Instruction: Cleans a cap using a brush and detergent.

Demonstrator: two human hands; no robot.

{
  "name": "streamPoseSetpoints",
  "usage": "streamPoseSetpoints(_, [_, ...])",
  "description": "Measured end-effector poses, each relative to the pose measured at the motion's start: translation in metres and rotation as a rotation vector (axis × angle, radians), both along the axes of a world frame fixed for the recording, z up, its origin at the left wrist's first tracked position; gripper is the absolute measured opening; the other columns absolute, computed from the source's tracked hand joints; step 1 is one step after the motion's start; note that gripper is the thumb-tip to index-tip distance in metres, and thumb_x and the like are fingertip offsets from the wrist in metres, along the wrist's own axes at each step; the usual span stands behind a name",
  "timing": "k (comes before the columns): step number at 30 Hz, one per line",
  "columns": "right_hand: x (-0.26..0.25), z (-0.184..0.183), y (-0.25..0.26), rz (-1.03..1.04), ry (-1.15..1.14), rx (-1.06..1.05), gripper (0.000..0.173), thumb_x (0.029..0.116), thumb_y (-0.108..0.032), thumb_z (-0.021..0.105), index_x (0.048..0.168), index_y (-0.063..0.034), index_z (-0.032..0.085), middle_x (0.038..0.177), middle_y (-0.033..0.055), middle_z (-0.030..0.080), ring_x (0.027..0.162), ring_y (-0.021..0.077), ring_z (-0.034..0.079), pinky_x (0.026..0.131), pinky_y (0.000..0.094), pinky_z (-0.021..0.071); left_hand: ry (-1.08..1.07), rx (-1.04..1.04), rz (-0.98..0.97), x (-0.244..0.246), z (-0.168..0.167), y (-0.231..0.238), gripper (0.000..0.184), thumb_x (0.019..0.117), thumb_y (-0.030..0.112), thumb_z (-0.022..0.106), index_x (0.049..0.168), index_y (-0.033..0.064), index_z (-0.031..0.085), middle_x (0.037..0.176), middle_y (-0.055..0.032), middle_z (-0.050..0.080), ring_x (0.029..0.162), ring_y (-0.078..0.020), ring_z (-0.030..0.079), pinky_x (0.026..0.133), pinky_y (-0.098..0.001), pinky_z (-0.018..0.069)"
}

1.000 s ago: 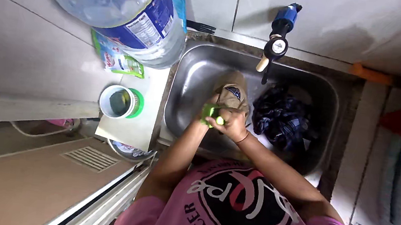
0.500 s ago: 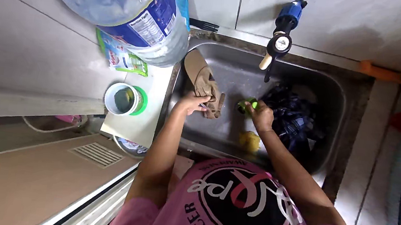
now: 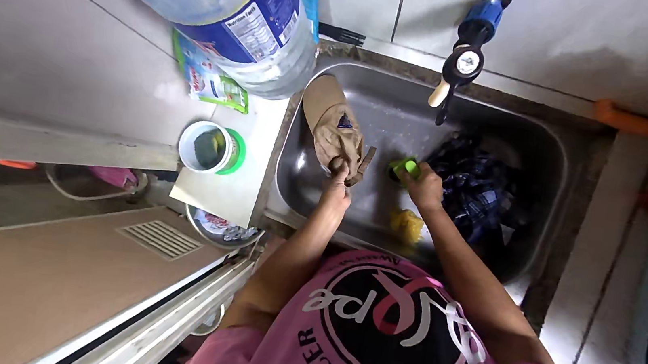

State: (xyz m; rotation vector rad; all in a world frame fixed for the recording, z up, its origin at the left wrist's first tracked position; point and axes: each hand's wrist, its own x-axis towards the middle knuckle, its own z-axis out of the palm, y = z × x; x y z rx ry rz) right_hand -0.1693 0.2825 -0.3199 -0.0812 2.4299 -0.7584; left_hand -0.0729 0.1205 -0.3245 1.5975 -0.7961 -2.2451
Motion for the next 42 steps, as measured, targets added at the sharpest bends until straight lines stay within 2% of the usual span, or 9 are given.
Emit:
streamPoseSetpoints(5, [-0.002,0.0,0.008,-0.011,-0.022,-0.087,0.047,0.099,-0.033,0.069,0.127,0.0044,0.062,0.112,0.0337,0.067,0.106,0.053,0.065,0.09,0.0714,0.0489,0.176,-0.092,0.05,-0.005,0.004,0.006,0.035,0.1031,-0.004,0.047,0.138,0.0024,0.044,0.128,-0.0135,0.054,0.11,-0.0219,0.058,0.098,-0.04,0.0509])
streamPoseSetpoints(15, [0.022,0.076,-0.01,-0.129,0.478,-0.912,0.024,0.0946,-0.022,0.072,0.088,-0.0019,0.061,0.073,-0.0012,0.06,0.064,0.0004,0.058,0.062,0.02,0.0533,0.605,-0.343,-0.518,-0.002,0.071,-0.019,0.072,0.0994,0.065,0.048,0.151,0.0167,0.036,0.143,0.0002,0.055,0.131,-0.0125,0.053,0.113,-0.0386,0.0443])
streamPoseSetpoints(19, [0.033,0.104,-0.048,0.113,0.785,-1.087,0.042,0.0931,-0.032,0.075,0.073,-0.0001,0.057,0.067,0.0089,0.059,0.062,0.0124,0.061,0.059,0.0282,0.0549,0.719,-0.11,-0.478,-0.008,0.102,0.003,0.027,0.1016,0.046,0.052,0.108,0.0253,0.068,0.092,0.0081,0.072,0.08,-0.0022,0.068,0.07,-0.022,0.0581])
streamPoseSetpoints(22, [0.03,0.066,-0.043,0.201,0.982,-0.854,0.055,0.0954,-0.044,0.07,0.065,-0.0013,0.054,0.058,0.0115,0.056,0.054,0.0198,0.06,0.054,0.0346,0.0536,0.792,0.004,-0.496,-0.011,0.111,-0.008,0.053,0.1013,0.065,0.042,0.128,0.0228,0.062,0.114,0.0039,0.071,0.102,-0.0073,0.069,0.087,-0.0289,0.0587])
streamPoseSetpoints(27, [0.025,0.04,-0.014,0.266,0.504,-0.453,0.048,0.092,-0.04,0.074,0.084,0.0073,0.068,0.072,0.0218,0.067,0.067,0.0379,0.069,0.064,0.0584,0.0563,0.63,-0.084,-0.602,0.001,0.052,-0.013,0.053,0.1067,0.049,0.039,0.147,0.0153,0.044,0.135,-0.0029,0.062,0.122,-0.0137,0.06,0.105,-0.0361,0.0508])
streamPoseSetpoints(31, [0.027,0.052,-0.005,-0.226,0.075,-0.606,0.032,0.0983,-0.027,0.07,0.1,0.005,0.069,0.083,0.0123,0.068,0.074,0.0171,0.065,0.073,0.0405,0.0564,0.118,-0.354,-0.335,-0.011,0.051,-0.011,0.055,0.1001,0.006,0.063,0.147,0.0025,0.035,0.127,-0.0192,0.056,0.102,-0.0252,0.063,0.087,-0.0422,0.0566])
streamPoseSetpoints(34, [0.024,0.048,-0.004,-0.469,-0.032,-0.675,0.032,0.1024,-0.031,0.064,0.104,0.0003,0.067,0.083,0.0068,0.065,0.07,0.0115,0.061,0.067,0.0345,0.0543,0.043,-0.534,-0.388,-0.01,0.047,-0.023,0.04,0.1047,0.012,0.057,0.14,0.0021,0.04,0.109,-0.0124,0.056,0.08,-0.016,0.065,0.069,-0.0328,0.058])
streamPoseSetpoints(38, [0.015,0.039,-0.005,-0.685,-0.148,-0.727,0.031,0.1064,-0.033,0.057,0.115,-0.003,0.059,0.07,0.002,0.055,0.052,0.0091,0.052,0.052,0.0275,0.0502,0.107,-0.654,-0.828,-0.018,0.043,-0.016,0.035,0.1065,0.025,0.055,0.13,-0.0006,0.057,0.124,-0.0181,0.063,0.105,-0.0238,0.063,0.088,-0.0421,0.0536])
streamPoseSetpoints(42, [0.008,0.053,0.001,-0.817,-0.302,-0.904,0.035,0.1111,-0.025,0.044,0.136,-0.0004,0.046,0.096,0.0102,0.061,0.078,0.018,0.063,0.074,0.0366,0.0576,0.077,-0.623,-0.943,-0.022,0.035,-0.001,0.032,0.1038,0.02,0.06,0.126,-0.0019,0.06,0.121,-0.0205,0.064,0.104,-0.0271,0.065,0.091,-0.0447,0.0545])
